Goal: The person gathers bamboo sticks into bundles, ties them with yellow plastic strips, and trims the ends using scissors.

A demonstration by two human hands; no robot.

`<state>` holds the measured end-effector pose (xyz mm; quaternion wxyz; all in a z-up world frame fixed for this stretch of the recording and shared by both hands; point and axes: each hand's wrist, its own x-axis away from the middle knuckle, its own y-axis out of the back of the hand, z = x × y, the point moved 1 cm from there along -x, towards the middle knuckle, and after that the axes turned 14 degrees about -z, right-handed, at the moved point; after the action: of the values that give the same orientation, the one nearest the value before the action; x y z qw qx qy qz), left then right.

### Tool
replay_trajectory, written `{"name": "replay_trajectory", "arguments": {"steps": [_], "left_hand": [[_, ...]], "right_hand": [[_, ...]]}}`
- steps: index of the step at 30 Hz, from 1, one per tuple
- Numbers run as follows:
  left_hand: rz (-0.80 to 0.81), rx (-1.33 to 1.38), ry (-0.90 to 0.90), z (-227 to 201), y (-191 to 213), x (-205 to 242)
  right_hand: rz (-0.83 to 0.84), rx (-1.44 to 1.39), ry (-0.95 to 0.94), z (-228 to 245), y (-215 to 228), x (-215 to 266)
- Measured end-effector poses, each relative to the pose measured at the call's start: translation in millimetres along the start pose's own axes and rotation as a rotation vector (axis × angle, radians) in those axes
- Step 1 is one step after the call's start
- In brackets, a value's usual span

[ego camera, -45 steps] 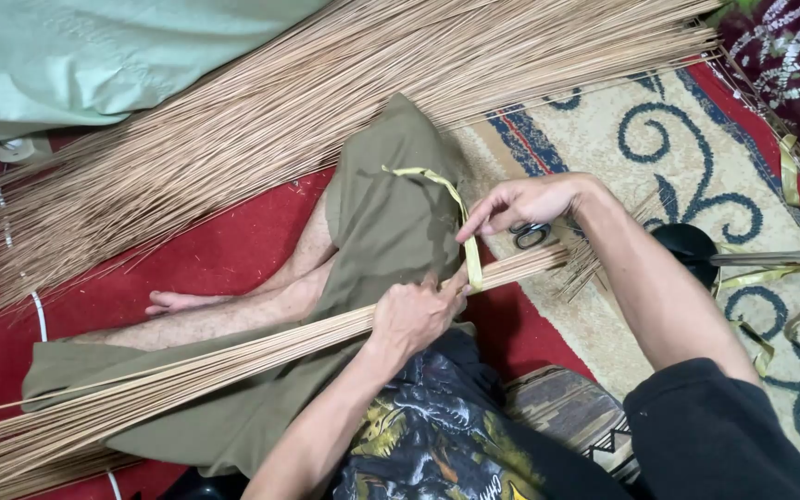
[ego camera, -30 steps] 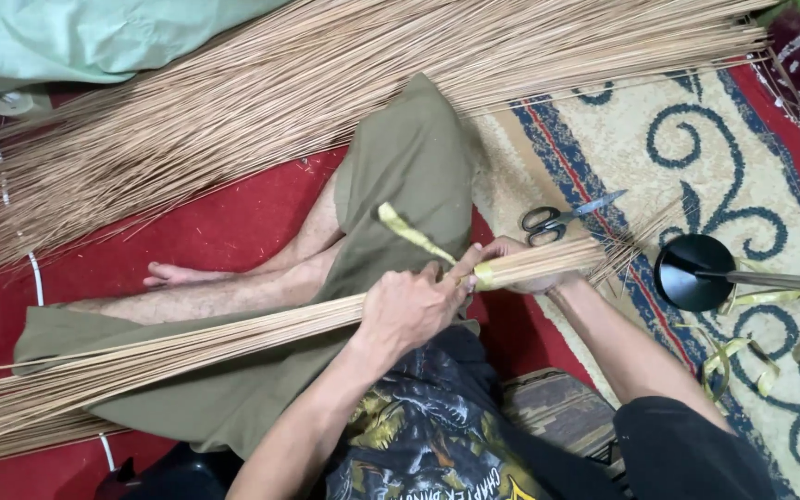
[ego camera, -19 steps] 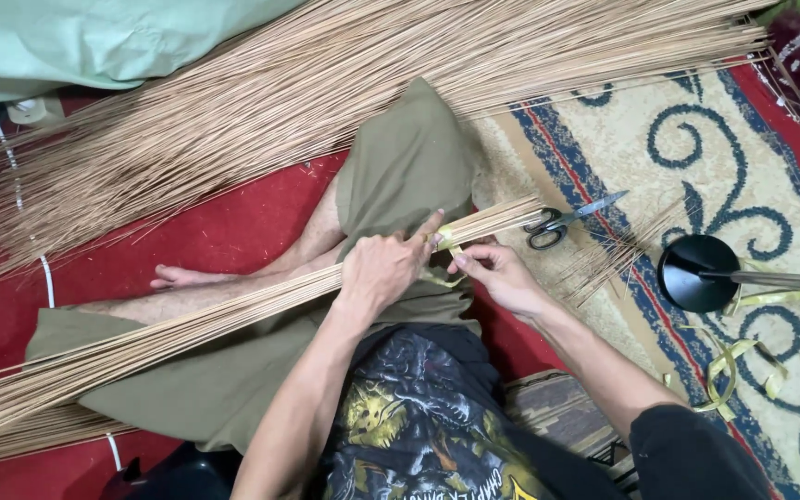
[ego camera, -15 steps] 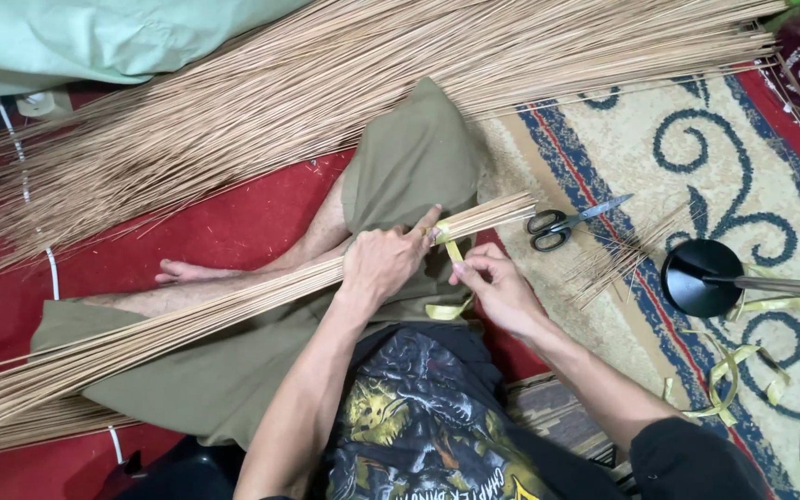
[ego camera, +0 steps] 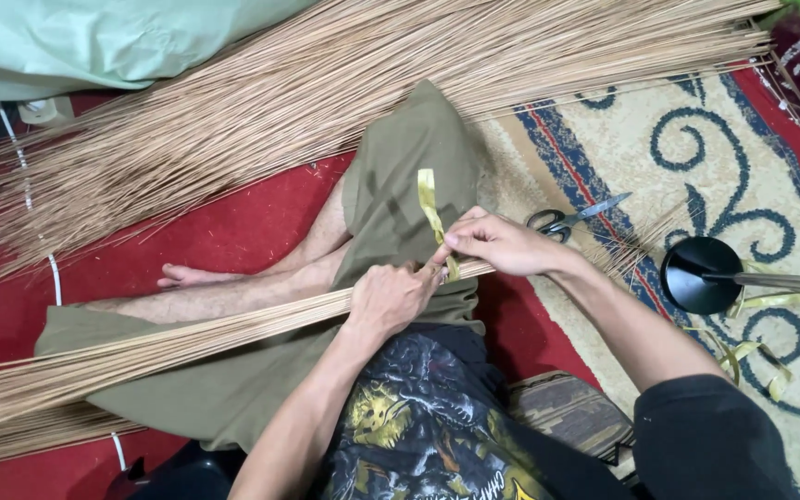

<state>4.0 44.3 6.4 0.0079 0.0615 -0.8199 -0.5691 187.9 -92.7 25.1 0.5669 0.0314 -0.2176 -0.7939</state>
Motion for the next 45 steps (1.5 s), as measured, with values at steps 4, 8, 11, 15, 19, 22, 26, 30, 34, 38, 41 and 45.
{"name": "replay_trajectory", "arguments": {"steps": [4,8,11,15,19,22,26,30,34,38,41,45], "left_hand": [[-0.035,-0.010,-0.006,-2,5,5],[-0.092,-0.002,-0.045,-18,34,9],[-0.120,0.015,-0.050,-20,42,11],[-0.152,0.076,-0.025,-19,63,8],[-0.128,0.086,0.025,-4,57,-5],[-0.145,0.100,0.075,8,42,-13],[-0.082,0.133,0.201,15,29,-23],[-0.026,0.165,0.328,19,26,-33],[-0.035,0.189,0.342,11,37,-30],[-0.098,0.268,0.341,8,34,-29],[-0.155,0.331,0.347,9,27,-33],[-0.203,0.473,0.463,0,24,-32]], "right_hand": [[0.161,0.053,-0.044,13,24,-19],[0.481,-0.017,-0.052,-5,33,-36],[0.605,-0.149,-0.084,-36,31,-40],[0.534,-0.359,-0.167,-28,17,-31],[0.255,-0.608,-0.395,-114,-34,-4],[-0.193,-0.777,-0.386,-80,-66,29],[-0.517,-0.416,-0.386,-54,-95,52],[-0.640,0.029,-0.227,13,-95,61],[-0.739,0.194,0.002,26,-87,53],[-0.614,0.114,0.195,17,-69,41],[-0.517,0.020,0.163,10,-58,32],[-0.421,-0.094,0.142,18,-58,32]]}}
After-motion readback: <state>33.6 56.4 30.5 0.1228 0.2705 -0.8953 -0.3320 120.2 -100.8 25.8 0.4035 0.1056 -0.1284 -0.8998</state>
